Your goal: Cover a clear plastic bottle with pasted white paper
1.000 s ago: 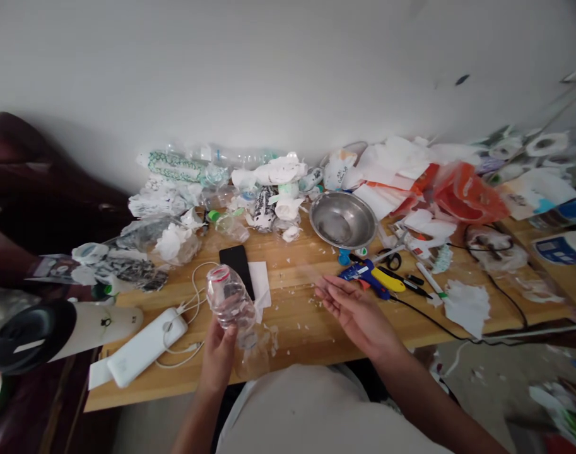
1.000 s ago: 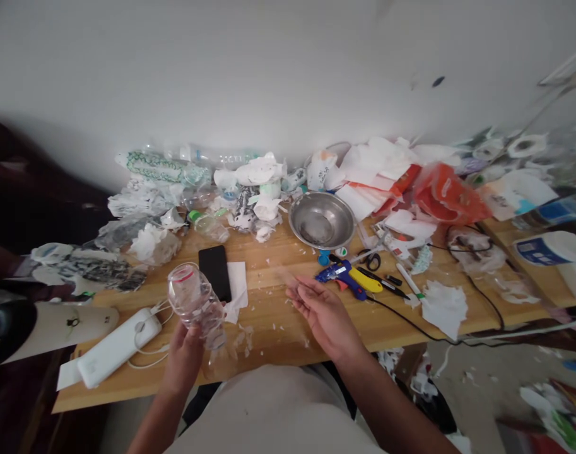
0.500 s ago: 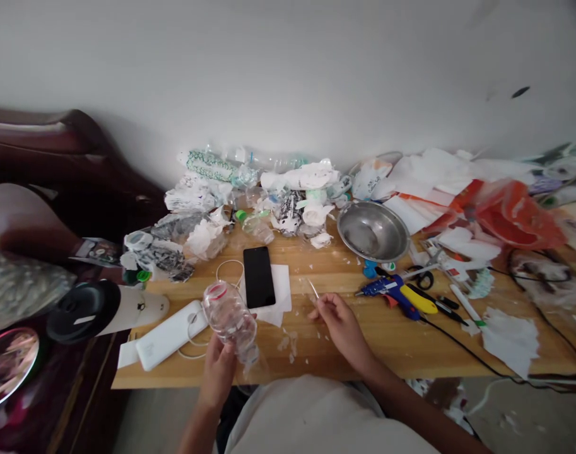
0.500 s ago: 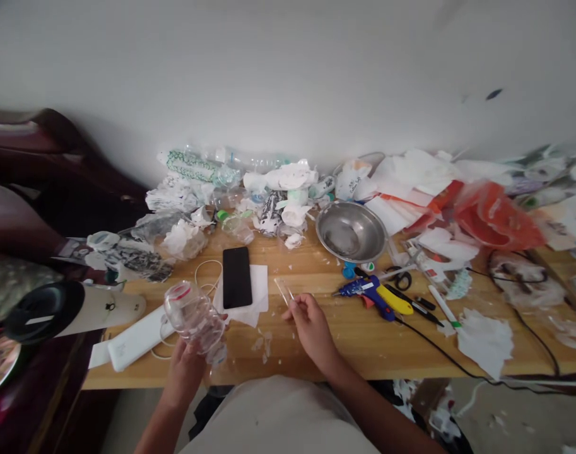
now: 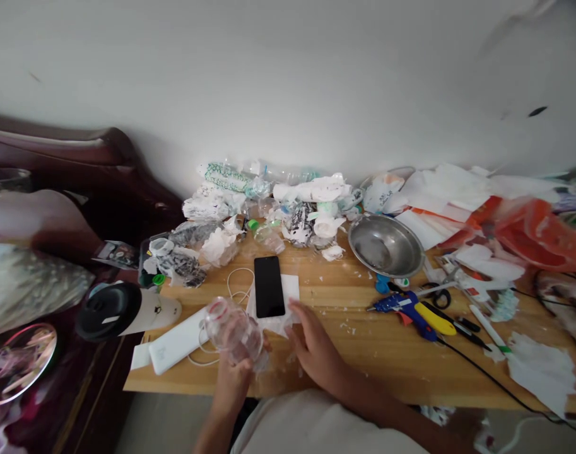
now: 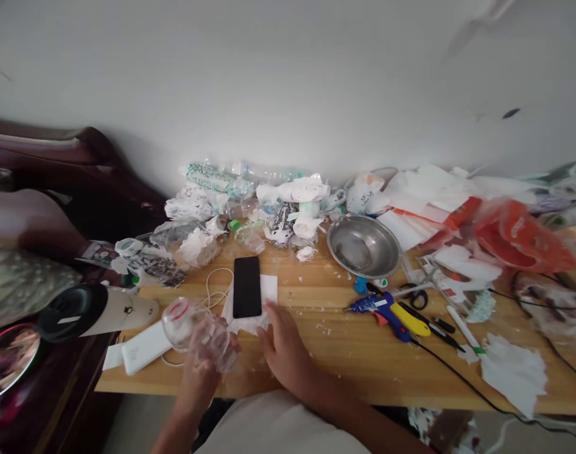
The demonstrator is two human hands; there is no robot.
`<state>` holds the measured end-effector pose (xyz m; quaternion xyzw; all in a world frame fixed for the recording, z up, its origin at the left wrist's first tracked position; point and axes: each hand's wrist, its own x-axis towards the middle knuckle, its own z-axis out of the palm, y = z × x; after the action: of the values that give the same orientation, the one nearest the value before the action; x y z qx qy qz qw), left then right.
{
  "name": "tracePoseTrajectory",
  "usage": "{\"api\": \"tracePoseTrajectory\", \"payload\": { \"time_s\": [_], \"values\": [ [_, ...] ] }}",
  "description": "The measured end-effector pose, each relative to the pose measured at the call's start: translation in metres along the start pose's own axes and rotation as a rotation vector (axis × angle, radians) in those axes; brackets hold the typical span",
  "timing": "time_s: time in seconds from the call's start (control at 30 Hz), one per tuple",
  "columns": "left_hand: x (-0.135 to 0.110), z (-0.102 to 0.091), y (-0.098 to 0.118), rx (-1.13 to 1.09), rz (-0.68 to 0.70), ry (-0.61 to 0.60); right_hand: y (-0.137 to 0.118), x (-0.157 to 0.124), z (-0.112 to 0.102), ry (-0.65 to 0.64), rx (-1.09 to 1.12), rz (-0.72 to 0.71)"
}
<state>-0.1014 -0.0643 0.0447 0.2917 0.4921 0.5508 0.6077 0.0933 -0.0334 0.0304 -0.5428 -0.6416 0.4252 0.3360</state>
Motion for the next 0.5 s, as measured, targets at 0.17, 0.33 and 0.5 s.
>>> {"api": "tracePoseTrajectory", "payload": {
  "time_s": [0.17,0.33,0.5],
  "values": [
    [0.016,0.016,-0.004,0.043,0.084,-0.013,-0.011,-0.017,-0.018,-0.295,0.064,-0.069],
    [0.02,0.028,-0.015,0.142,0.138,-0.087,-0.012,-0.01,-0.022,-0.337,0.048,-0.109],
    [0.023,0.034,-0.017,0.231,0.148,-0.174,-0.006,-0.01,-0.025,-0.226,0.028,-0.18]
  ]
}}
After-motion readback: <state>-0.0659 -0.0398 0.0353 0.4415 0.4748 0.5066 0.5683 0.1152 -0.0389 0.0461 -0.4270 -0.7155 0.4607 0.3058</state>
